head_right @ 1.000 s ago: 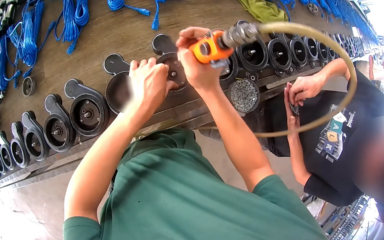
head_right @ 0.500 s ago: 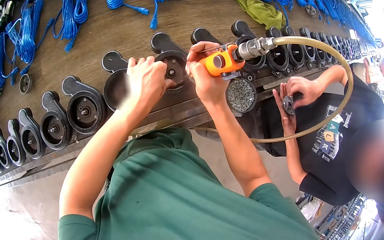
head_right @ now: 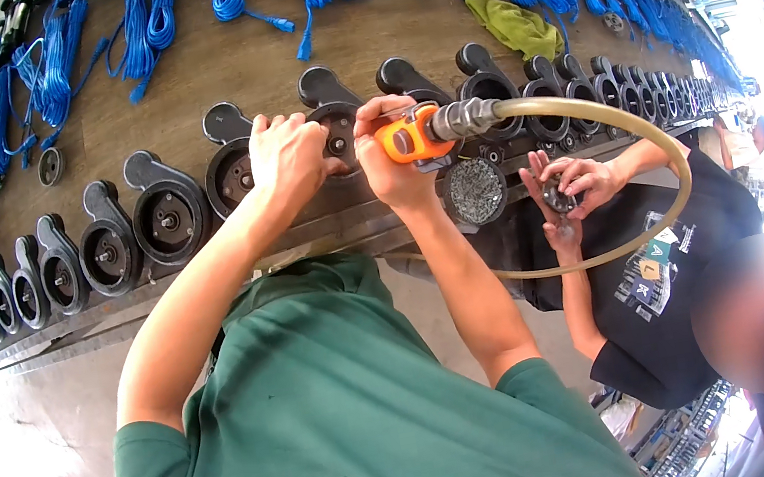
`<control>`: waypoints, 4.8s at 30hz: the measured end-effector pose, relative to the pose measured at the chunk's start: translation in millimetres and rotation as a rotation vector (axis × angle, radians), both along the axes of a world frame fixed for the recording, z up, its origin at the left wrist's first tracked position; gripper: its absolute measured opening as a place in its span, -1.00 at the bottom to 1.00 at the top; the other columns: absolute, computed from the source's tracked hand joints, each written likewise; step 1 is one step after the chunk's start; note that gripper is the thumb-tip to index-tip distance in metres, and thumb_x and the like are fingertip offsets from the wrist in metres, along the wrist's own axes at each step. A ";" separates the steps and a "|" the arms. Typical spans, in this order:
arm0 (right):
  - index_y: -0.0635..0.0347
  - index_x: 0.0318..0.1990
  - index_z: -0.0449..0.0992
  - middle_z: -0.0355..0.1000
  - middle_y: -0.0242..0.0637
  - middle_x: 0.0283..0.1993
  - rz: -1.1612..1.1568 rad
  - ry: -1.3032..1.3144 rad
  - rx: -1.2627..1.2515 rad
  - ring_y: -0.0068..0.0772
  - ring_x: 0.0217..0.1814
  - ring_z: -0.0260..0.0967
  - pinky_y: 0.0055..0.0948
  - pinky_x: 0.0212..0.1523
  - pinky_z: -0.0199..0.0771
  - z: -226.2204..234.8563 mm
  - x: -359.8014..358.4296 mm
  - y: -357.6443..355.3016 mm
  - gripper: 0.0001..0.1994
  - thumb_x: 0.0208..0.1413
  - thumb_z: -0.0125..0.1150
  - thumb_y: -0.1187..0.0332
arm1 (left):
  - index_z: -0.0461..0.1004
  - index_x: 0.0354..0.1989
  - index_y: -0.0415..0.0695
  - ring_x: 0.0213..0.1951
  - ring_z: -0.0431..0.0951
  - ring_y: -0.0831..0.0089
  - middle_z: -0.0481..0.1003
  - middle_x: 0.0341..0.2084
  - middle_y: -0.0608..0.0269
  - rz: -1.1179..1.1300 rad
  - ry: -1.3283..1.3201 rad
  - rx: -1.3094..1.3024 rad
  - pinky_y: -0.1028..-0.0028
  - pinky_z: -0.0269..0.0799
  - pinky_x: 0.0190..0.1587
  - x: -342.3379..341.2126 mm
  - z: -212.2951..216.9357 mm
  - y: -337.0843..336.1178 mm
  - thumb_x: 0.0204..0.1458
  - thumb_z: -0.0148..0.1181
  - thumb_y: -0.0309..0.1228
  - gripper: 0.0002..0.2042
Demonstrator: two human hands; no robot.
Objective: The person uses a pneumatic driver to secure parts into circular black housing units arranged on a long workbench. The person picks up small components from a container, positions them, and uses the tool to drive them into place one by one.
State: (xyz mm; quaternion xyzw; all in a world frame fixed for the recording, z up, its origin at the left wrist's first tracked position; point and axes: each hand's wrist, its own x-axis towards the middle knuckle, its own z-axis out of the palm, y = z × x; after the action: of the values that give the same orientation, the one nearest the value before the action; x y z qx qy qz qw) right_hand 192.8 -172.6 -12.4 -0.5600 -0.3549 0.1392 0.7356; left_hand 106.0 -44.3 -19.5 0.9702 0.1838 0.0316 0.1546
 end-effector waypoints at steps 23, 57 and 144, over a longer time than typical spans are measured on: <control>0.38 -0.14 0.39 0.46 -0.24 -0.32 0.044 0.212 0.143 -0.56 -0.39 0.42 -0.60 -0.38 0.47 8.4 -6.2 43.9 -0.75 -0.03 0.07 0.69 | 0.49 0.07 -0.25 0.33 0.19 0.05 0.47 0.09 0.15 0.041 -0.235 -0.030 0.10 -0.05 0.42 -46.0 -8.3 5.5 -0.36 0.51 -0.01 -0.22; 0.37 -0.12 0.34 0.39 -0.20 -0.31 0.033 0.094 0.028 -0.49 -0.44 0.32 -0.47 -0.32 0.42 11.8 -14.8 46.9 -0.76 0.01 -0.05 0.62 | 0.52 0.06 -0.22 0.32 0.21 0.08 0.49 0.09 0.20 0.047 -0.281 -0.054 0.09 0.01 0.40 -51.4 -17.3 10.7 -0.36 0.50 0.00 -0.24; 0.32 -0.11 0.32 0.37 -0.16 -0.28 0.029 0.020 0.010 -0.50 -0.43 0.30 -0.49 -0.31 0.41 0.7 -7.7 -5.9 -0.74 -0.02 -0.04 0.63 | 0.54 0.04 -0.21 0.31 0.23 0.10 0.50 0.06 0.21 0.016 -0.322 -0.046 0.11 -0.02 0.41 -55.0 -20.3 11.8 -0.34 0.51 -0.02 -0.27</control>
State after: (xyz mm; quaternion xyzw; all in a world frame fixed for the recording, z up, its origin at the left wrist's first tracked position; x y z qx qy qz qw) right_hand 185.0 -178.5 -11.7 -0.5496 -0.3563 0.1539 0.7398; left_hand 51.0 -32.4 -39.8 0.9473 0.1649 0.1837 0.2039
